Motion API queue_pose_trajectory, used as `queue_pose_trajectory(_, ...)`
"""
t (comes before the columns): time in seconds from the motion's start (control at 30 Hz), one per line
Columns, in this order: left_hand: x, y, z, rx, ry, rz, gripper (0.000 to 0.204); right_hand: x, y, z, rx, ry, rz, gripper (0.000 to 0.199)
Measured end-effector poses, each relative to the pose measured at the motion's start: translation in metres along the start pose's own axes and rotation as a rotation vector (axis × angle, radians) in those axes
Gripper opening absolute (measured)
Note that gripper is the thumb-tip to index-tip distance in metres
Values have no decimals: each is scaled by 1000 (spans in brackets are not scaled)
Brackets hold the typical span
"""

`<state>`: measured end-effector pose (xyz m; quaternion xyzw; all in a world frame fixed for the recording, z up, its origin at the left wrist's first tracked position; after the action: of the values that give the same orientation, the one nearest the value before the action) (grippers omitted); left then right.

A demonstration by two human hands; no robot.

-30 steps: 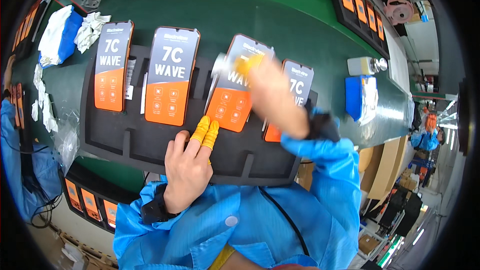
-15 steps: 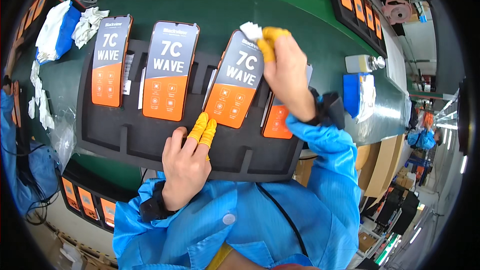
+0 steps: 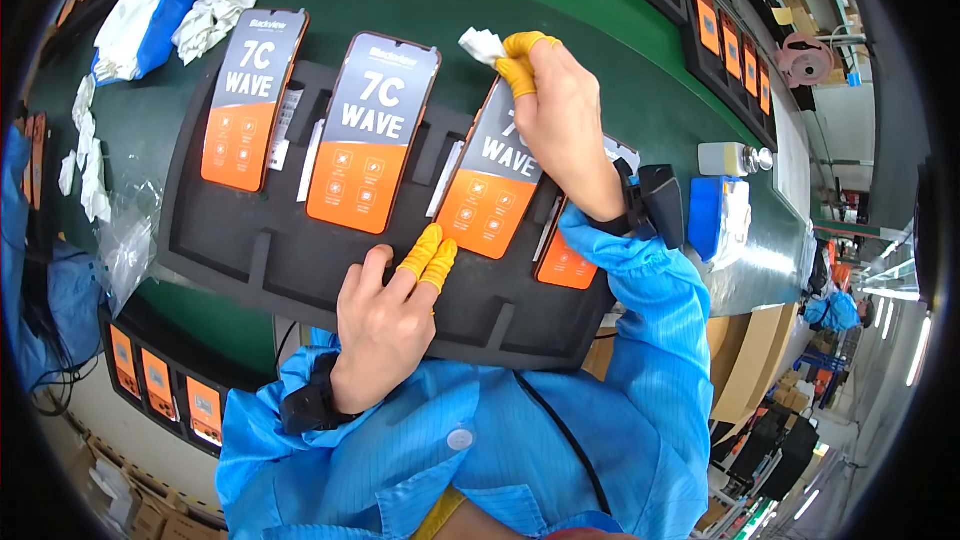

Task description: Cleaning the exterior surfaces and screens of smartphones at a factory workstation.

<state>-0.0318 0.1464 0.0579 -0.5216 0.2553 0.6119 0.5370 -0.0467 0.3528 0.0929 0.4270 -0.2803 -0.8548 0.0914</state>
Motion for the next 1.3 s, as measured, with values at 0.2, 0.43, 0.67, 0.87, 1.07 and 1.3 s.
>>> queue_pose_trajectory(0.2,0,3,0,-6,-40,-12,15,9,23,-29,-91,23,-33,21)
queue_pose_trajectory(0.43,-9,14,-11,-92,-211,-74,24,34,74,-85,-177,312,135,23)
queue_pose_trajectory(0.67,-1,8,-3,-62,-11,-25,40,29,73,-101,-308,480,187,15)
queue_pose_trajectory(0.87,0,5,0,-54,34,27,38,14,74,-114,-283,495,162,15)
queue_pose_trajectory(1.07,-36,39,-10,-107,-232,-28,31,9,68,-128,-196,573,262,26)
queue_pose_trajectory(1.3,-54,92,-35,-270,-377,119,16,-49,55,-65,-26,221,194,21)
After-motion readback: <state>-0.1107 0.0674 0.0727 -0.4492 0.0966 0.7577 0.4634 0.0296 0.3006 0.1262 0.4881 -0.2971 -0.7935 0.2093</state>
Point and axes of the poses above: each hand's wrist, its own z-axis towards the middle knuckle, its own x-axis out of the palm, y = z × x, the point moved 9 cm from there along z, towards the middle knuckle, and after that the axes turned 14 degrees about z, right-handed, at the moved point
